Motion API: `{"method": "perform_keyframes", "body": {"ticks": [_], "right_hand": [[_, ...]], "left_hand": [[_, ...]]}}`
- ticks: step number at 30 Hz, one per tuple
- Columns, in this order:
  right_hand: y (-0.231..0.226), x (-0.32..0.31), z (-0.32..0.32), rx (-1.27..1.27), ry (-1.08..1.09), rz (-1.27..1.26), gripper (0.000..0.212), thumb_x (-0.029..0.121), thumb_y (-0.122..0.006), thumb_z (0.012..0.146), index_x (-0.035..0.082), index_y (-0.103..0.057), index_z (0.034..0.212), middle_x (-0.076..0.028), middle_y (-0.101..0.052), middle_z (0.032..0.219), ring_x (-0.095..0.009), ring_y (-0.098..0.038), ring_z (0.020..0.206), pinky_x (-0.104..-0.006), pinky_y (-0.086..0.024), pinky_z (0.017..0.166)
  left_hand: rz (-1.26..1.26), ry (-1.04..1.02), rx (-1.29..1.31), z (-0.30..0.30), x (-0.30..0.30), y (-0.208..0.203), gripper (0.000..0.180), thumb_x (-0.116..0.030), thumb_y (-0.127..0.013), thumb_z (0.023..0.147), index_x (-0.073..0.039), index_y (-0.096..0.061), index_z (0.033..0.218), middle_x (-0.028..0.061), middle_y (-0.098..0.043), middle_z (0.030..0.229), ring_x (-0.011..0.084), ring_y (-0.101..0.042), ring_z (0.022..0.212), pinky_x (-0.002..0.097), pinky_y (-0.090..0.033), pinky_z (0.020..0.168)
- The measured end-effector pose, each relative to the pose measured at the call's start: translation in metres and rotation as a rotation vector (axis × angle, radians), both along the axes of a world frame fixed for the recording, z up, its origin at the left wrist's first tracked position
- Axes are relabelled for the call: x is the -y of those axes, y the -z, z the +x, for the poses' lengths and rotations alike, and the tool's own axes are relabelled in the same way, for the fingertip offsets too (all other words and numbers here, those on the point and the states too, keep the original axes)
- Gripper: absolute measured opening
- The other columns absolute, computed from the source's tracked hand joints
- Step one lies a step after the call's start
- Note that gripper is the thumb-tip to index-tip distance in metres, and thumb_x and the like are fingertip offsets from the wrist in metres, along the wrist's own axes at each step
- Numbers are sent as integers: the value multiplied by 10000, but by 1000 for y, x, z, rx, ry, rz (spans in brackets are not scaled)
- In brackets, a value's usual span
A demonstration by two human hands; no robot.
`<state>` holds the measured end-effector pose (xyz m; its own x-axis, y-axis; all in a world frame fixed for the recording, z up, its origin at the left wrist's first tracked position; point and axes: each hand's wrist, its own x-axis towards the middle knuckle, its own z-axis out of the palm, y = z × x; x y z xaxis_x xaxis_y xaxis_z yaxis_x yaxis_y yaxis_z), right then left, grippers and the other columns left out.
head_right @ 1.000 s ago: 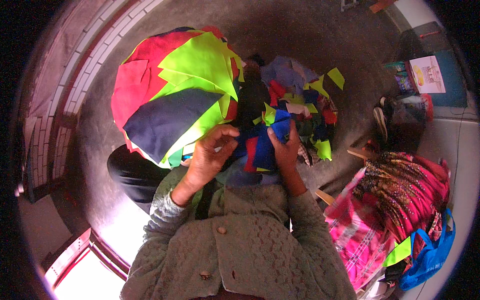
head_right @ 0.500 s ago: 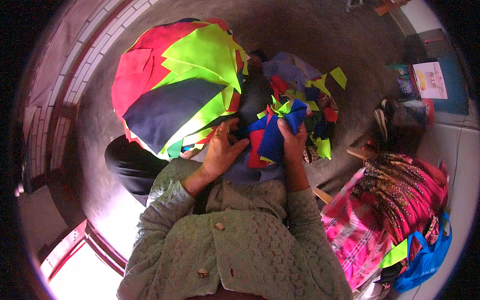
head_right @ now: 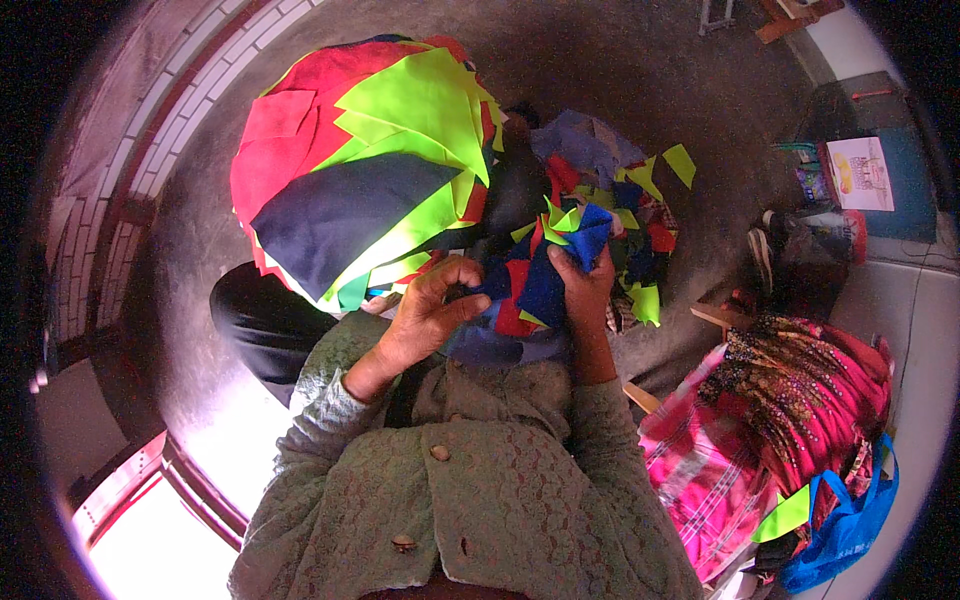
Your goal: The person sits on the floor and assembles a spherical object by attaching colorful fabric pieces to its surface. They repeatedly pick up individual pieces, press them onto the ball, and adjust their placement by hand.
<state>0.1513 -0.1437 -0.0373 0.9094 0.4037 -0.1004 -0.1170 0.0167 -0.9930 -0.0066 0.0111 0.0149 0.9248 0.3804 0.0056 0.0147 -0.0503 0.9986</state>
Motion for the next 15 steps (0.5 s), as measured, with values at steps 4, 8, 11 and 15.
{"method": "perform_keyframes", "body": {"ticks": [4, 8, 11, 15], "right_hand": [[-2, 1, -2, 11, -24, -28, 391, 74, -734, 781, 45, -587, 1142, -15, -642, 1041, -130, -605, 904, -282, -461, 843], [2, 11, 0, 105, 11, -54, 379, 73, -732, 785, 37, -590, 1135, -21, -645, 1047, -136, -607, 918, -284, -460, 849], [7, 16, 2, 141, 46, -16, 363, 68, -731, 785, 35, -596, 1121, -25, -646, 1048, -140, -608, 929, -283, -460, 852], [8, 23, 5, 124, 44, -47, 371, 71, -728, 789, 30, -591, 1130, -34, -639, 1066, -142, -600, 947, -284, -454, 865]], "left_hand": [[12, 21, 65, -3, -3, 1, 185, 17, -665, 811, -42, -518, 905, 59, -555, 982, 171, -510, 968, 285, -384, 892], [-257, -13, 138, -6, -3, -8, 167, 37, -608, 858, -54, -506, 955, 84, -561, 1096, 182, -508, 1070, 281, -372, 946], [-510, -40, 114, -13, -5, -15, 147, 2, -580, 896, -56, -515, 1014, 111, -549, 1208, 210, -537, 1103, 308, -405, 958], [-656, -63, 138, -25, -16, -25, 211, -99, -579, 925, -55, -521, 1123, 153, -526, 1275, 277, -594, 1053, 397, -476, 941]]}}
